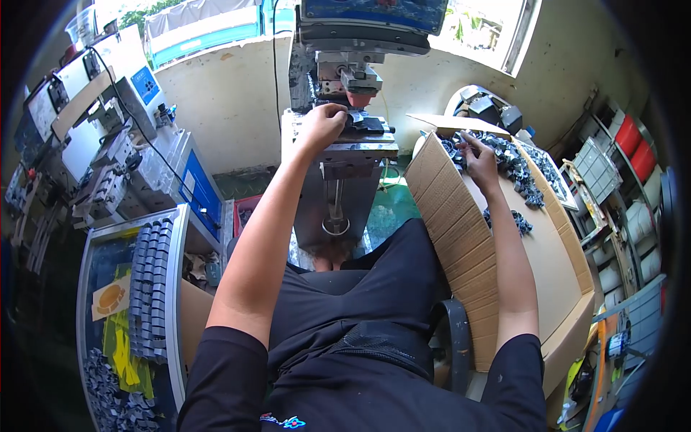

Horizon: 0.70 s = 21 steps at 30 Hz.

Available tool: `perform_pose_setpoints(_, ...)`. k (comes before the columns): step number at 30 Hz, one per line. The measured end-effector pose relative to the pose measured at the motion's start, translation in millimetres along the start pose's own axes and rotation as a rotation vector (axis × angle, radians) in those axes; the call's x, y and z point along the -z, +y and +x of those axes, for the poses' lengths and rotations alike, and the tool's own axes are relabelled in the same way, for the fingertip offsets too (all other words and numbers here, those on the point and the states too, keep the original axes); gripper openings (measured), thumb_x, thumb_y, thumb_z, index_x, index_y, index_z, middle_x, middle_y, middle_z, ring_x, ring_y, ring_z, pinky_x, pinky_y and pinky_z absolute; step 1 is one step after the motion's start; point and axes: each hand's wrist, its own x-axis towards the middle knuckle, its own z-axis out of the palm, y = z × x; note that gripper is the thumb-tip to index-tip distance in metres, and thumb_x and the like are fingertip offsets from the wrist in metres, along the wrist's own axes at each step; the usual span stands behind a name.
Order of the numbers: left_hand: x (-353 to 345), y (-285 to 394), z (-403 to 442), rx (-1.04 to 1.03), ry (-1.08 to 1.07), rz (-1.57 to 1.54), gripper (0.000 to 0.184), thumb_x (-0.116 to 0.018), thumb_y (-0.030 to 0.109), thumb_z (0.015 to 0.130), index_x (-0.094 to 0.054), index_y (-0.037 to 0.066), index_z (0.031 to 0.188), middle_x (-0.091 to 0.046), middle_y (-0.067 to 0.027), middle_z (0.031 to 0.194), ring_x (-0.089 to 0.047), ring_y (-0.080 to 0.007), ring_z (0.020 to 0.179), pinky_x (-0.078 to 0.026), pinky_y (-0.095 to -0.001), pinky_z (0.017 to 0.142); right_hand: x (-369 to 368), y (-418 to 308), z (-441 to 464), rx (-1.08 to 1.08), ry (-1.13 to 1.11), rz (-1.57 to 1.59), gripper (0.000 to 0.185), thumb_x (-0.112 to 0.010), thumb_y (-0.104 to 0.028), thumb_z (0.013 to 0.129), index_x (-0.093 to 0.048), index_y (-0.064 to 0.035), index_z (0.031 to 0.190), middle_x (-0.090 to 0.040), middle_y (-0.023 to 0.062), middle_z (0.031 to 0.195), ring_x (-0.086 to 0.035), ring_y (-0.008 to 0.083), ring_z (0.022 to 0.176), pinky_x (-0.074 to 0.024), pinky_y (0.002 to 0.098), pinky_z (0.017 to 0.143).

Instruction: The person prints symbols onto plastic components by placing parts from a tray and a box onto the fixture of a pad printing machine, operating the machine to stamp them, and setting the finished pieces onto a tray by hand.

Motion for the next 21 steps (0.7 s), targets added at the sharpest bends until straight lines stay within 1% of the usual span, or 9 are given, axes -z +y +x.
perform_pose_setpoints(1,0,0,2,0.011,-0.001,0.101,0.037,-0.051,0.037,0.09,-0.074,0.016,0.111,-0.073,-0.009,0.094,-0.069,-0.0248,0.086,-0.039,-0.0377,0.103,-3,-6,0,0.035,-0.024,0.002,0.034,-0.063,-0.008,0.094,-0.063,-0.0031,0.128,-0.074,0.0135,0.102,-0.071,0.0163,0.088,-0.0541,0.0278,0.081)
perform_pose_setpoints(4,-1,3,-1,0.009,0.019,0.176,0.038,-0.048,0.039,0.091,-0.074,0.018,0.11,-0.073,-0.01,0.1,-0.067,-0.0304,0.098,-0.028,-0.0441,0.111,-16,-28,-5,0.068,-0.059,-0.05,0.028,-0.068,-0.012,0.092,-0.068,-0.0026,0.118,-0.074,0.0117,0.103,-0.072,0.0184,0.093,-0.056,0.0295,0.079)
perform_pose_setpoints(5,-1,5,-1,0.028,0.008,0.19,0.039,-0.047,0.04,0.091,-0.074,0.02,0.11,-0.073,-0.0102,0.101,-0.065,-0.0322,0.103,-0.028,-0.0473,0.111,-24,-33,-6,0.106,-0.059,-0.037,0.027,-0.069,-0.013,0.091,-0.069,-0.0028,0.116,-0.074,0.0115,0.103,-0.072,0.0186,0.093,-0.0562,0.0297,0.079)
perform_pose_setpoints(7,1,5,-2,0.043,-0.007,0.184,0.04,-0.047,0.04,0.09,-0.074,0.02,0.111,-0.073,-0.0104,0.101,-0.065,-0.0318,0.103,-0.029,-0.0465,0.111,-38,-45,-7,0.183,-0.055,-0.01,0.025,-0.071,-0.014,0.09,-0.07,-0.0032,0.112,-0.074,0.0111,0.102,-0.072,0.0192,0.094,-0.0566,0.0303,0.078)
perform_pose_setpoints(10,3,9,-4,0.045,-0.026,0.175,0.04,-0.047,0.04,0.09,-0.074,0.019,0.111,-0.073,-0.0104,0.101,-0.065,-0.0315,0.103,-0.03,-0.0459,0.111,-66,-68,-12,0.182,-0.074,0.122,0.023,-0.072,-0.014,0.089,-0.071,-0.0038,0.11,-0.074,0.0114,0.1,-0.072,0.0196,0.093,-0.0566,0.0299,0.077)
perform_pose_setpoints(14,1,6,-2,0.089,-0.039,0.068,0.04,-0.047,0.04,0.089,-0.074,0.019,0.11,-0.073,-0.0096,0.1,-0.066,-0.0308,0.101,-0.032,-0.0445,0.11,-95,-97,-7,0.252,-0.075,0.17,0.021,-0.069,-0.015,0.091,-0.071,-0.0028,0.108,-0.074,0.0104,0.099,-0.072,0.0196,0.09,-0.0555,0.0304,0.075)
perform_pose_setpoints(15,1,6,-2,0.083,-0.03,0.096,0.039,-0.047,0.039,0.089,-0.074,0.02,0.111,-0.073,-0.0091,0.1,-0.066,-0.0295,0.101,-0.032,-0.0426,0.109,-102,-102,-2,0.288,-0.054,0.174,0.021,-0.068,-0.017,0.091,-0.071,-0.0029,0.106,-0.074,0.0112,0.097,-0.071,0.0205,0.09,-0.0541,0.0319,0.076)
perform_pose_setpoints(18,3,7,-1,0.031,-0.04,0.187,0.04,-0.048,0.038,0.089,-0.073,0.02,0.113,-0.073,-0.0085,0.1,-0.066,-0.028,0.102,-0.033,-0.0406,0.108,-111,-114,3,0.276,-0.073,0.101,0.02,-0.067,-0.018,0.091,-0.071,-0.0036,0.105,-0.073,0.0125,0.096,-0.071,0.0224,0.09,-0.0529,0.0335,0.078)
perform_pose_setpoints(21,5,11,-4,0.015,-0.058,0.166,0.04,-0.048,0.038,0.089,-0.072,0.019,0.114,-0.073,-0.0082,0.1,-0.066,-0.0275,0.103,-0.031,-0.0401,0.109,-118,-113,8,0.31,-0.076,0.075,0.02,-0.067,-0.018,0.09,-0.071,-0.0034,0.104,-0.073,0.0135,0.096,-0.07,0.0245,0.091,-0.0524,0.0342,0.078)
